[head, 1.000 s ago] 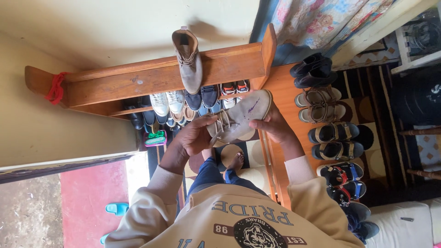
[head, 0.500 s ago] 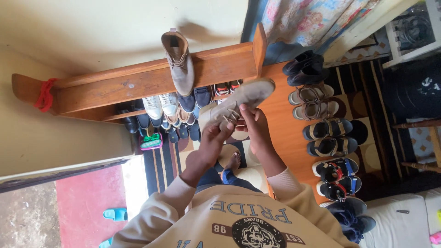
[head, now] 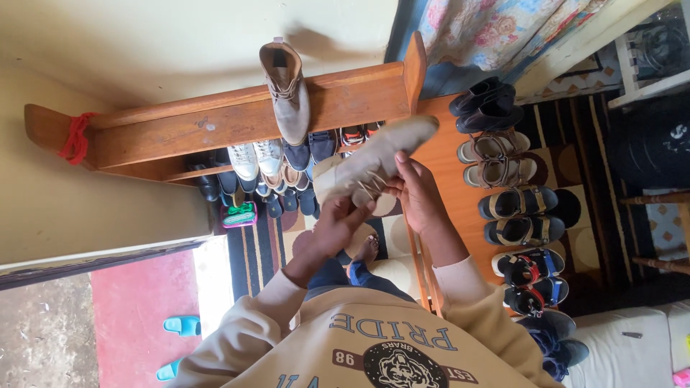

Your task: The person picks up shoes from a shoe rack one at a time, adjusts them by hand, and places one onto a nearby table.

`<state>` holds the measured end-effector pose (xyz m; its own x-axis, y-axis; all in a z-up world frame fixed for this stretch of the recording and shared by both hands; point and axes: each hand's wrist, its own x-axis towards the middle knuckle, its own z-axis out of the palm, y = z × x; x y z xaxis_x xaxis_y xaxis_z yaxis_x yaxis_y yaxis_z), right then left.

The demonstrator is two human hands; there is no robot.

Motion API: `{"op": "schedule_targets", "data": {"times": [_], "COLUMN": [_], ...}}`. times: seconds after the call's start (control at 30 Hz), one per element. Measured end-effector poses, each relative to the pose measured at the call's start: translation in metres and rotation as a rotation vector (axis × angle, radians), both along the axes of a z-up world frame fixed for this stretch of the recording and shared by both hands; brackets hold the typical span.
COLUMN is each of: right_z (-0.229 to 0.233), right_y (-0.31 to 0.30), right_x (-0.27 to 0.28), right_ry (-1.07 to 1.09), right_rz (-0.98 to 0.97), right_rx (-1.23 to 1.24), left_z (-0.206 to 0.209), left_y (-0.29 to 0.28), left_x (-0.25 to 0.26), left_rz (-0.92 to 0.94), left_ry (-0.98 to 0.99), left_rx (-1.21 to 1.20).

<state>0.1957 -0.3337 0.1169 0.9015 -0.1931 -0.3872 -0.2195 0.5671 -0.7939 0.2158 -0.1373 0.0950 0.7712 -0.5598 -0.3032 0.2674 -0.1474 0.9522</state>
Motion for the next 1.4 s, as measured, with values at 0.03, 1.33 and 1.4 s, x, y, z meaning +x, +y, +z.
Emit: {"op": "schedule_targets", "data": {"times": [0.03, 1.33, 1.4], "right_z": [0.002, 0.05, 0.05], "right_y": [-0.002, 0.026, 0.03], "right_x": [-0.002, -0.011, -0.012], "right_ry": [0.033, -0.348, -0.271], "right_rz": [-0.001, 0.025, 0.071], "right_rx": [-0.013, -1.288, -1.455], "left_z": [0.004, -0.012, -0.017], "left_y": [0.0, -0.013, -0.012], "left_x": [0.006, 0.009, 0.005], "left_rz": [0.042, 0.167, 0.14], "left_ry": [0.085, 0.251, 0.205], "left_rx": [-0.131, -0.291, -0.31]}}
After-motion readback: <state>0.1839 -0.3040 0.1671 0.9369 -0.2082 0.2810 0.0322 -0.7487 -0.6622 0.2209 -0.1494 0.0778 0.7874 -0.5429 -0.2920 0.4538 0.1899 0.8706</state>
